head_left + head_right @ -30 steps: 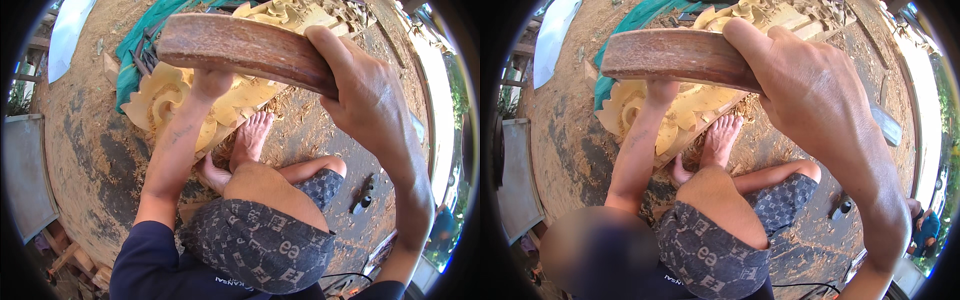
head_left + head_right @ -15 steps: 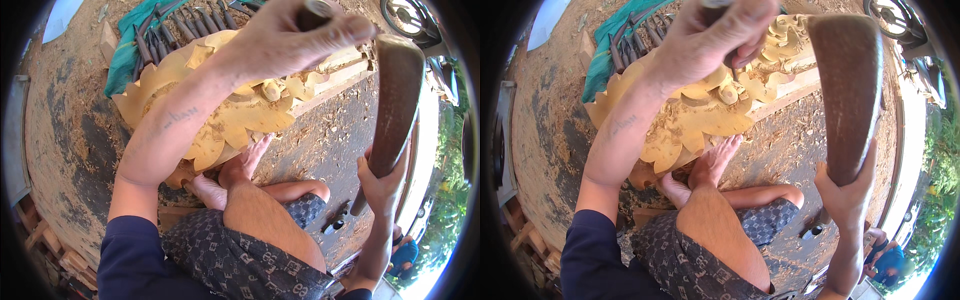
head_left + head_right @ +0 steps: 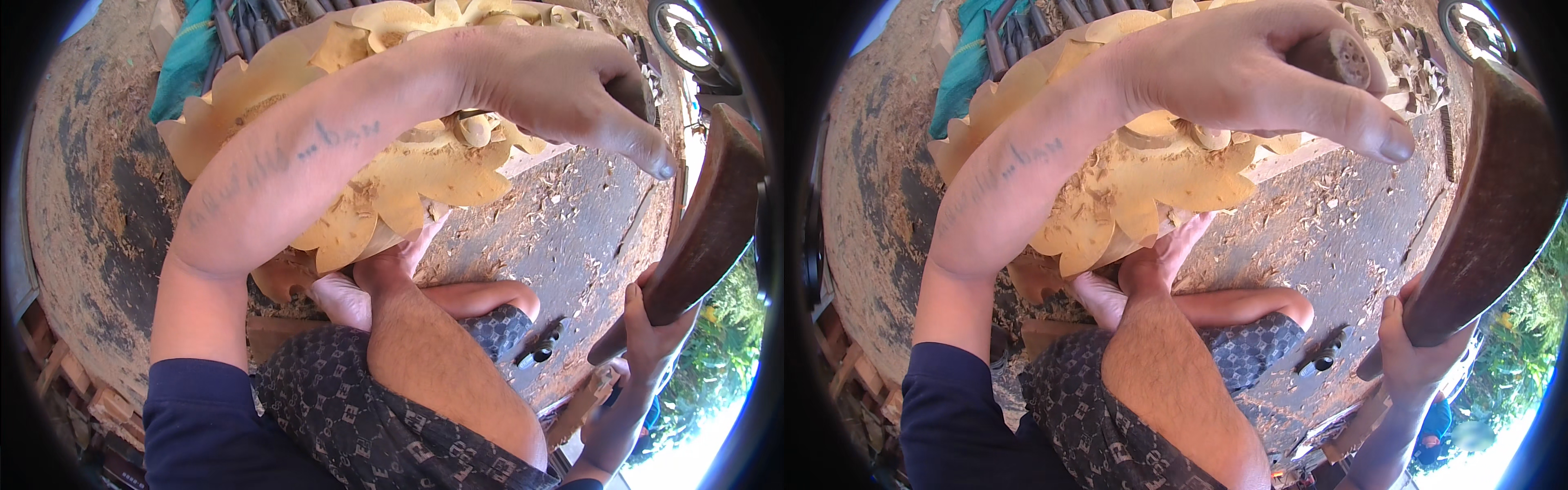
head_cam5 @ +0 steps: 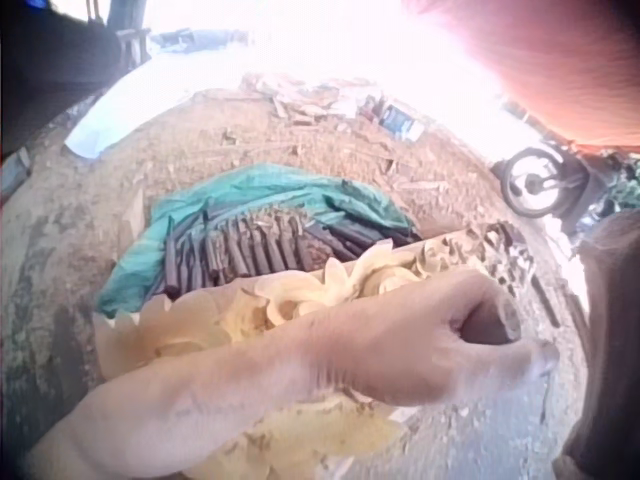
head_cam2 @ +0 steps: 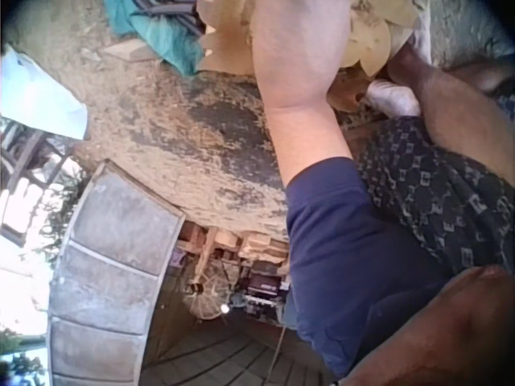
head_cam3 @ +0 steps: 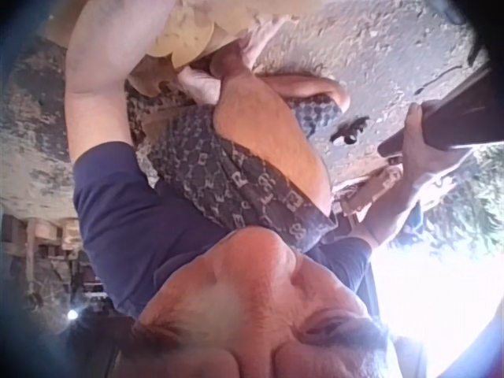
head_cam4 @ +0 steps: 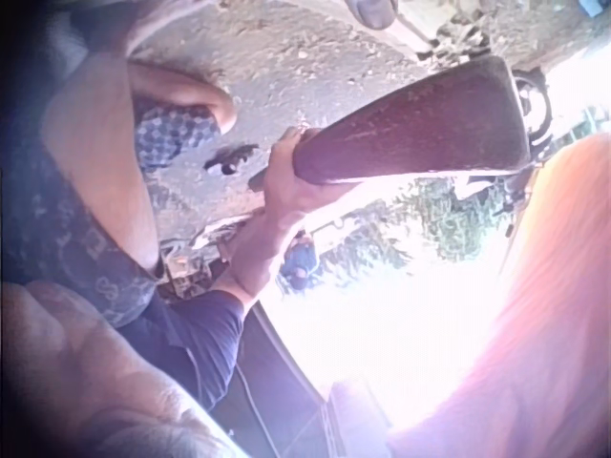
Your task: The person carves a decorative floral pattern into a rectangular wooden block using a chisel and mallet. They repeatedly strike the chisel to remove wood shavings and refine the design.
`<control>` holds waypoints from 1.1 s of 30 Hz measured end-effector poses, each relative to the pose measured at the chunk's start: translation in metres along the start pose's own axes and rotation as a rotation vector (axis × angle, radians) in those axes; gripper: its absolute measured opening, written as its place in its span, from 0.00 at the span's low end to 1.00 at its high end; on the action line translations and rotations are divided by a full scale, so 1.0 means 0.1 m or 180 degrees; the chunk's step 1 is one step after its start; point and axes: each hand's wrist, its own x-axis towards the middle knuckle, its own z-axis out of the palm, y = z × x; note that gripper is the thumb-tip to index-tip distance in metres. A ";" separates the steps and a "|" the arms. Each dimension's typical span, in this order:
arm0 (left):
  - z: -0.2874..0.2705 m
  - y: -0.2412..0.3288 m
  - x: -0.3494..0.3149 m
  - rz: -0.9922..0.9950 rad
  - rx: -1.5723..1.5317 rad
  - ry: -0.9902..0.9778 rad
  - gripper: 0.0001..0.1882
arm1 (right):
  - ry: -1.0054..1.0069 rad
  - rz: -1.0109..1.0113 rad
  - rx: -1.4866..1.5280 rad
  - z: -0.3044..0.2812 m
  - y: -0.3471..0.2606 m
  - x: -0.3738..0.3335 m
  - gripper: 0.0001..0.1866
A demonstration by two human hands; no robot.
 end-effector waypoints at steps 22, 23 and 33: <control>0.09 -0.13 0.01 0.0685 -0.0127 0.0232 0.13 | 0.0334 -0.0709 -0.1159 -0.09 -0.31 0.43 0.38; 0.02 -0.06 -0.08 -0.0089 -0.0252 -0.0048 0.15 | 0.0578 -0.0597 -0.1073 -0.19 -0.24 0.47 0.38; -0.01 -0.07 -0.25 0.0668 -0.0152 0.0170 0.10 | -0.0371 -0.0983 -0.0666 0.32 -0.69 0.45 0.37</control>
